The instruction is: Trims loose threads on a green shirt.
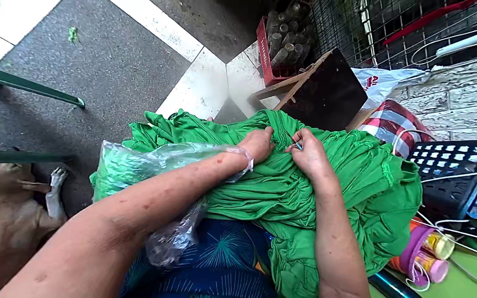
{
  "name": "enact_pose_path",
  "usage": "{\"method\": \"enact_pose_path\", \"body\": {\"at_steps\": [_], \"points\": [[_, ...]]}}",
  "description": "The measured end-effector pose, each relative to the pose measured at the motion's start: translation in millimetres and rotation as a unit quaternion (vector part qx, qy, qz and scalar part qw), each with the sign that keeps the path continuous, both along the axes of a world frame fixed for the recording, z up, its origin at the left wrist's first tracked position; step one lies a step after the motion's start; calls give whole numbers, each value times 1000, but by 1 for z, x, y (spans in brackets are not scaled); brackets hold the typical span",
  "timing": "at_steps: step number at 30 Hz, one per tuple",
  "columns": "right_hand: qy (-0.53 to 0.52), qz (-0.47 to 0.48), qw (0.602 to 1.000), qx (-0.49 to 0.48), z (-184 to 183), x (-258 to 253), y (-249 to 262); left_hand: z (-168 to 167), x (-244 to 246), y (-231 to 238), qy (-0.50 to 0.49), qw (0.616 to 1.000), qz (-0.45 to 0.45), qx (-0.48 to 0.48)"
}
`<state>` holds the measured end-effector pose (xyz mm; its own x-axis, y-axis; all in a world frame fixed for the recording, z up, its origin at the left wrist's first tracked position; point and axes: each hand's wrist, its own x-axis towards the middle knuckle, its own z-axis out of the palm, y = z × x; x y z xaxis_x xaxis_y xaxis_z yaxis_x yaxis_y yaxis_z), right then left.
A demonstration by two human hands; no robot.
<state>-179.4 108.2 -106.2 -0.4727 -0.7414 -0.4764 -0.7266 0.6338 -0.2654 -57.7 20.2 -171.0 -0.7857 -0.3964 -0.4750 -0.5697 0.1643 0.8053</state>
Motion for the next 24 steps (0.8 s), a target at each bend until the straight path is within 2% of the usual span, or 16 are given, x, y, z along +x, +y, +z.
{"method": "enact_pose_path", "body": {"at_steps": [2,6,13,19,24], "points": [[5,-9,1000,1,1,0,1,-18,-13,1,8,1000,3,9],[21,14,1000,11,-1,-2,4,-38,-13,4,102,993,58,13],[2,36,998,57,3,-4,-1,-34,-4,8,63,969,202,130],[82,73,969,223,3,12,-35,-34,-3,8,63,974,191,103],[100,94,951,278,0,15,-49,-34,-3,10,96,970,204,91]]}}
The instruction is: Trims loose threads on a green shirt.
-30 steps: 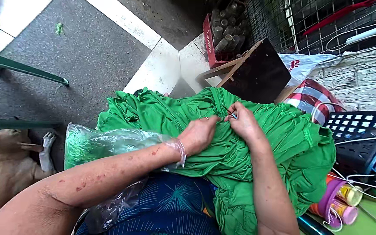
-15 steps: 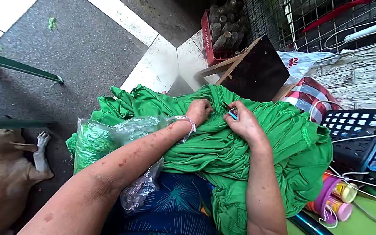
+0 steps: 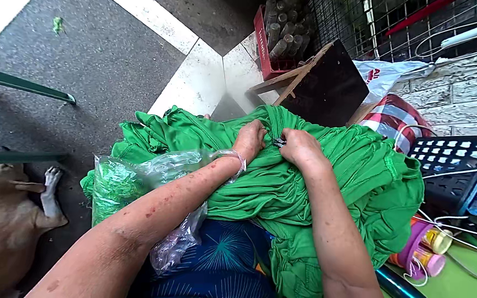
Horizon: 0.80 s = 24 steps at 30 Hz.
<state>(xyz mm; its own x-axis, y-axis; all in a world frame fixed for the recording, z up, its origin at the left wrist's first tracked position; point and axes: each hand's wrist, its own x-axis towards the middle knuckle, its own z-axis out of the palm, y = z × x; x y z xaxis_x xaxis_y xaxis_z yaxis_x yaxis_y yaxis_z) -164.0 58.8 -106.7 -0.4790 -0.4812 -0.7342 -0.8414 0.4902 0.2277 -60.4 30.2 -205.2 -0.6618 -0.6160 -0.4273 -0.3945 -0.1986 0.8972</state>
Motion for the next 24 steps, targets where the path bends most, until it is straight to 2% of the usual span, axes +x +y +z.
{"method": "enact_pose_path", "body": {"at_steps": [7,10,12,15,18,21,24], "points": [[-2,16,1000,-7,-8,-5,0,-1,1,3,37,998,39,-16],[-54,-48,991,-113,-5,-23,19,0,3,2,14,999,34,30],[-72,-78,976,-191,-2,-28,38,1,8,3,-9,999,-26,29],[-69,-88,965,-239,1,-26,51,9,21,4,-43,993,-108,-16],[-66,-108,960,-251,2,-24,52,20,36,8,-69,986,-141,-63],[-53,-120,956,-261,-1,-24,51,27,46,18,-46,983,-127,-122],[-41,-126,956,-262,-3,-22,51,31,53,34,37,976,-85,-199]]}}
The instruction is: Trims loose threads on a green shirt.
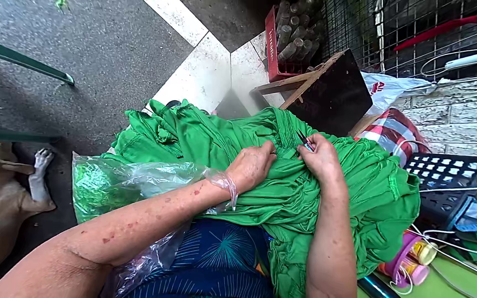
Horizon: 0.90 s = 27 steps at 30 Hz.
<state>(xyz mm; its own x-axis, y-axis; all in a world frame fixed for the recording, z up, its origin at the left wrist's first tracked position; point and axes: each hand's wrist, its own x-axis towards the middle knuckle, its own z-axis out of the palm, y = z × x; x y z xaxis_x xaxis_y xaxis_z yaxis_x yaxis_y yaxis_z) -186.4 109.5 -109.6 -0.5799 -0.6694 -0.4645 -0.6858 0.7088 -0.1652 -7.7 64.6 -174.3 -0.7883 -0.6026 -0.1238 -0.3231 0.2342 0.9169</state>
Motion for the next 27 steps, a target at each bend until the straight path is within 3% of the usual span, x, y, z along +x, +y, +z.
{"method": "enact_pose_path", "body": {"at_steps": [3,9,20,24,27], "points": [[30,18,999,31,-1,3,-6,6,1,17,69,996,2,-50],[60,36,990,122,0,12,-19,3,0,35,110,984,5,-143],[65,34,996,55,-1,7,-13,7,-2,31,106,985,-67,-117],[98,61,987,107,-2,16,-22,6,-2,37,107,984,-57,-132],[111,85,968,209,-5,20,-40,5,-1,37,110,984,-53,-128]]}}
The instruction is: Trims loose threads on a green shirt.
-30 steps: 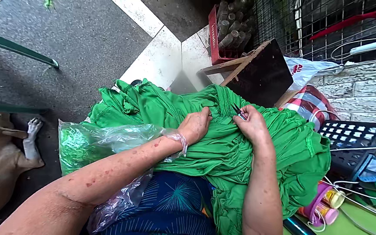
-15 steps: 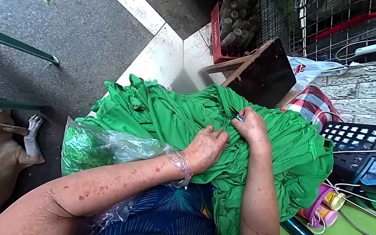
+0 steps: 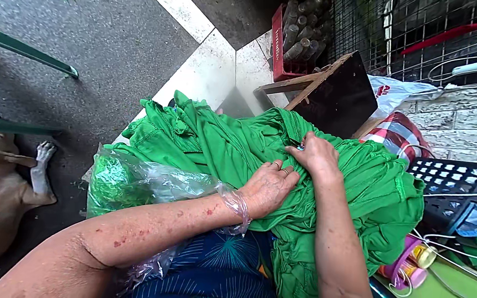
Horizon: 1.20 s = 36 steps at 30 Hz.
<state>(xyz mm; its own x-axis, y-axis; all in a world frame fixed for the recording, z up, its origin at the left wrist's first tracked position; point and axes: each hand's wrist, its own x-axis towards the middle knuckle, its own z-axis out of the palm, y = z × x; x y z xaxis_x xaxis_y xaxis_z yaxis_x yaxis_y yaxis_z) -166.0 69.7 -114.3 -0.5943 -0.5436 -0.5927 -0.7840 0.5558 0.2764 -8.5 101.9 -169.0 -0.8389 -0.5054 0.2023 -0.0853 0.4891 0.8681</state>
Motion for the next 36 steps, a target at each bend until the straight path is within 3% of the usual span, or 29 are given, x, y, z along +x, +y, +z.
{"method": "enact_pose_path", "body": {"at_steps": [3,8,12,20,24,29,36], "points": [[-5,13,999,-31,0,-1,7,1,1,-7,2,998,44,52],[-20,5,995,-98,1,-3,22,9,-5,-57,-163,950,43,262],[-16,-5,997,-81,1,-6,18,0,-38,-80,-206,950,0,236],[-18,-15,997,-74,1,-3,15,-23,-69,-78,-167,955,-75,236],[-21,-26,998,-49,-1,-5,11,-32,-65,-73,-163,937,-15,307],[-105,-18,986,-127,6,-12,31,-30,-53,-69,-175,877,94,437],[-117,15,985,-127,10,-12,31,-27,-46,-66,-123,855,180,471]]}}
